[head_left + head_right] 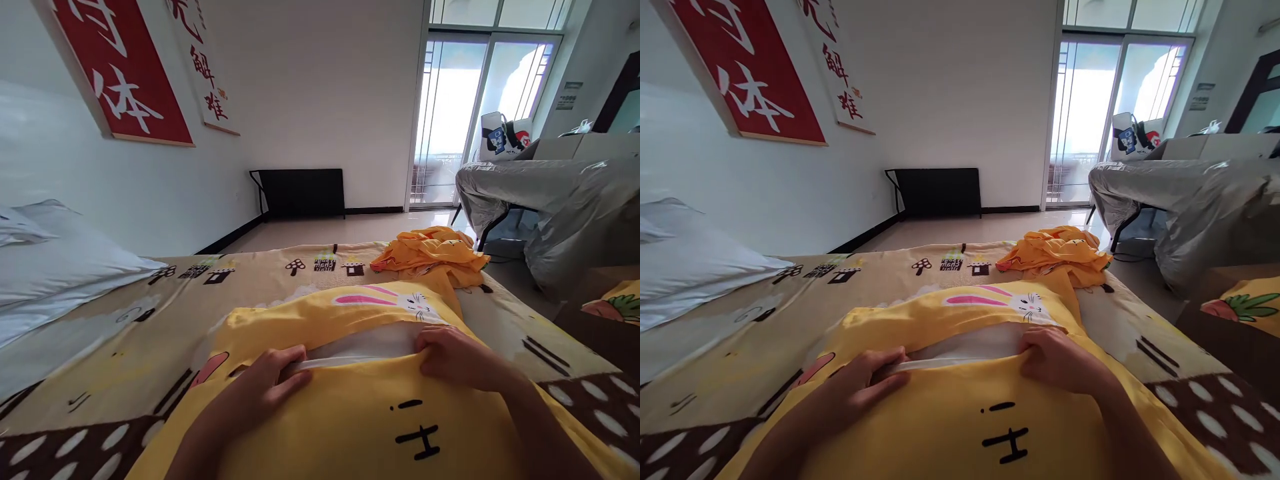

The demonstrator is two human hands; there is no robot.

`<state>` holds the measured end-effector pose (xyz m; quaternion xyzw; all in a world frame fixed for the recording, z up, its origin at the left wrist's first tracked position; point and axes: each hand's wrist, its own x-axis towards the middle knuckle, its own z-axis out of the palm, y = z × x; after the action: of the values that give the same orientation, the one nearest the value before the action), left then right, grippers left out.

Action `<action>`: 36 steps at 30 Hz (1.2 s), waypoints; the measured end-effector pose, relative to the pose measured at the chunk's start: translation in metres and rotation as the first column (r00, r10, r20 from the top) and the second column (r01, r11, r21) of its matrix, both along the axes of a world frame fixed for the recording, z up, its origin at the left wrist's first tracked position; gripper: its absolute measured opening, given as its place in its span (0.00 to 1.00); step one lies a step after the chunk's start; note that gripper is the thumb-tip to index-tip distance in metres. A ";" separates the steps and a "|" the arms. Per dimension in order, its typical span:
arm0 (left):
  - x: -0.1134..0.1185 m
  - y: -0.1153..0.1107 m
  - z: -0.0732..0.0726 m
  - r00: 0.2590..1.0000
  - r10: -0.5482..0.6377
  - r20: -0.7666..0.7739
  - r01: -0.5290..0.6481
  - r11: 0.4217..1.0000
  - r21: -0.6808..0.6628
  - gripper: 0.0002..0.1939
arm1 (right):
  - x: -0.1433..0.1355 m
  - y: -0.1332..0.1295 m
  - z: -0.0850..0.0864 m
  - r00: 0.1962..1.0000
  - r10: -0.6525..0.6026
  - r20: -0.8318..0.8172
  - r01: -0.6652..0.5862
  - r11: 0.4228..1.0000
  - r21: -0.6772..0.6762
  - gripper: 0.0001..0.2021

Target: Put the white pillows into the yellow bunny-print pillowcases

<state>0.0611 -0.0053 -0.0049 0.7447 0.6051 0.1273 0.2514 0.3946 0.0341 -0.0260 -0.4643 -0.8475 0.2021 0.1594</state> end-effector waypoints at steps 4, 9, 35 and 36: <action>0.002 0.006 -0.006 0.999 0.039 0.021 -0.041 0.991 0.127 0.19 | -0.008 0.005 -0.009 0.998 -0.006 0.063 0.004 0.999 0.035 0.02; -0.001 0.010 -0.009 0.994 0.097 0.056 -0.107 0.971 0.215 0.19 | -0.011 -0.006 0.005 0.997 -0.073 0.006 0.071 0.986 0.151 0.09; -0.055 0.016 -0.008 0.945 0.263 -0.194 -0.200 0.934 0.295 0.20 | 0.018 0.028 -0.013 0.944 -0.245 -0.221 0.292 0.933 0.212 0.08; -0.056 0.016 -0.007 0.934 0.291 -0.209 -0.211 0.917 0.339 0.20 | 0.019 0.029 -0.014 0.941 -0.254 -0.224 0.305 0.923 0.235 0.07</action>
<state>0.0052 0.0107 -0.0122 0.7004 0.6958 0.1556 0.0326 0.4134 0.0631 -0.0397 -0.5337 -0.7726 0.1050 0.3276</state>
